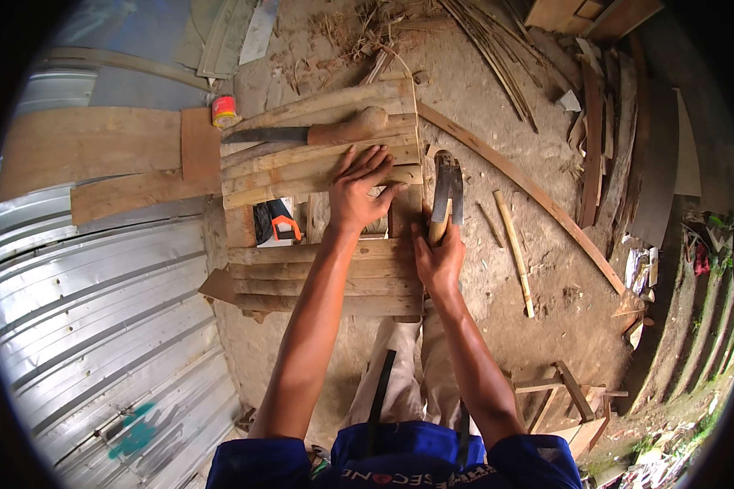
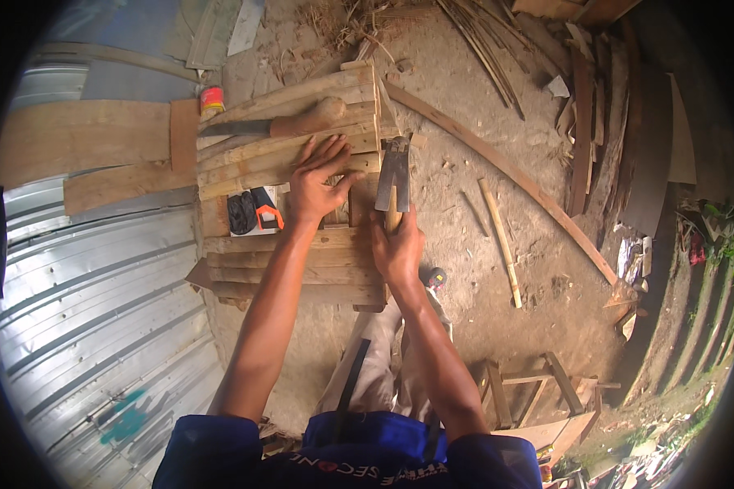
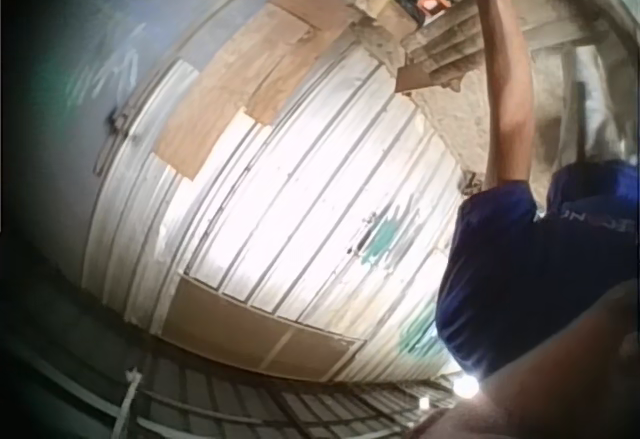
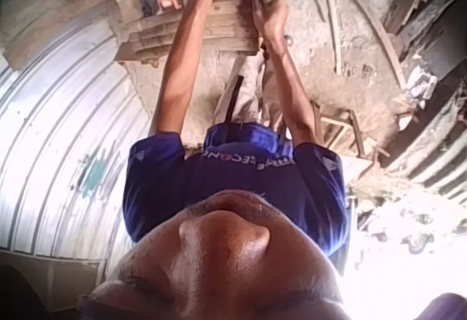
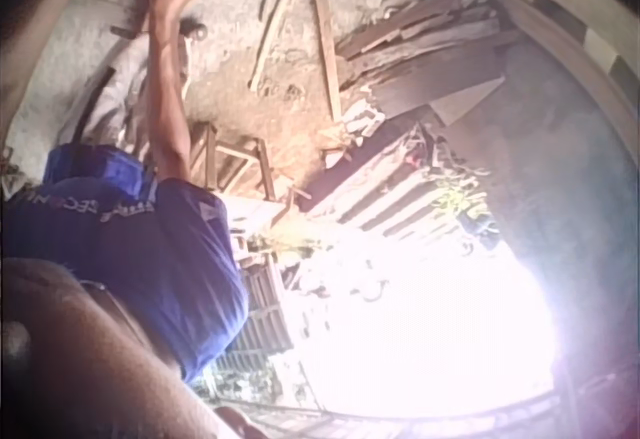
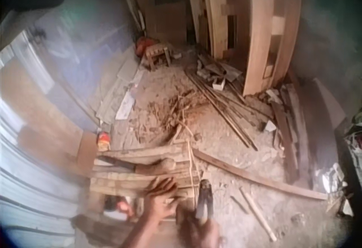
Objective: The person saws a small wooden stick, then retrieves nails from a plastic bag and hammers them into a wooden pallet frame. The person repeatedly picks up nails and hammers them into the pallet while standing in a cluttered workshop.
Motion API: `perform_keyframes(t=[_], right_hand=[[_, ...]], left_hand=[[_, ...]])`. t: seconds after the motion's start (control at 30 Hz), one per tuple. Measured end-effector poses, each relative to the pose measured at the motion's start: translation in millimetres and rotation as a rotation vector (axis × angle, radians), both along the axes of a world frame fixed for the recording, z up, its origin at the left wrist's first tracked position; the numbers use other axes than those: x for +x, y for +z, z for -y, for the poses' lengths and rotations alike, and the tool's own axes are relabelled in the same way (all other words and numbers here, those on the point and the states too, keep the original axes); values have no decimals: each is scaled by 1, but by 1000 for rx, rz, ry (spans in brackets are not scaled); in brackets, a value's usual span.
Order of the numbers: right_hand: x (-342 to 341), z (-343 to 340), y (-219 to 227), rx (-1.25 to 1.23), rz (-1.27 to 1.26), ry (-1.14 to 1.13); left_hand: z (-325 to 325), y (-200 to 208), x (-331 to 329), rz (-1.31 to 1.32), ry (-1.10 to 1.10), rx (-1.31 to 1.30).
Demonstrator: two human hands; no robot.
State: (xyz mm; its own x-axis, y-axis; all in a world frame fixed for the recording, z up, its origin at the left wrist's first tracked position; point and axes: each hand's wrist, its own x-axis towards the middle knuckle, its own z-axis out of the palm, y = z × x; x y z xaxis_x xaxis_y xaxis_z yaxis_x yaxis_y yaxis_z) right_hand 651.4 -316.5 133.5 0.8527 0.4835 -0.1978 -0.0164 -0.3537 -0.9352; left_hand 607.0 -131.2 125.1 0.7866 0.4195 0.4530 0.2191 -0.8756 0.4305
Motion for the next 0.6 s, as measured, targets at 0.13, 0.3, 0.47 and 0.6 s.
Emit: perform_keyframes(t=[0.13,0.3,0.47,0.6], right_hand=[[6,11,2,-20,-102,95],[10,31,2,-118,181,101],[7,42,4,-126,66,192],[9,41,5,-135,70,237]], left_hand=[[-1,2,0,-10,-11,27],[-8,0,6,3,-18,81],[-8,-5,8,71,-18,55],[-5,-7,6,85,-10,50]])
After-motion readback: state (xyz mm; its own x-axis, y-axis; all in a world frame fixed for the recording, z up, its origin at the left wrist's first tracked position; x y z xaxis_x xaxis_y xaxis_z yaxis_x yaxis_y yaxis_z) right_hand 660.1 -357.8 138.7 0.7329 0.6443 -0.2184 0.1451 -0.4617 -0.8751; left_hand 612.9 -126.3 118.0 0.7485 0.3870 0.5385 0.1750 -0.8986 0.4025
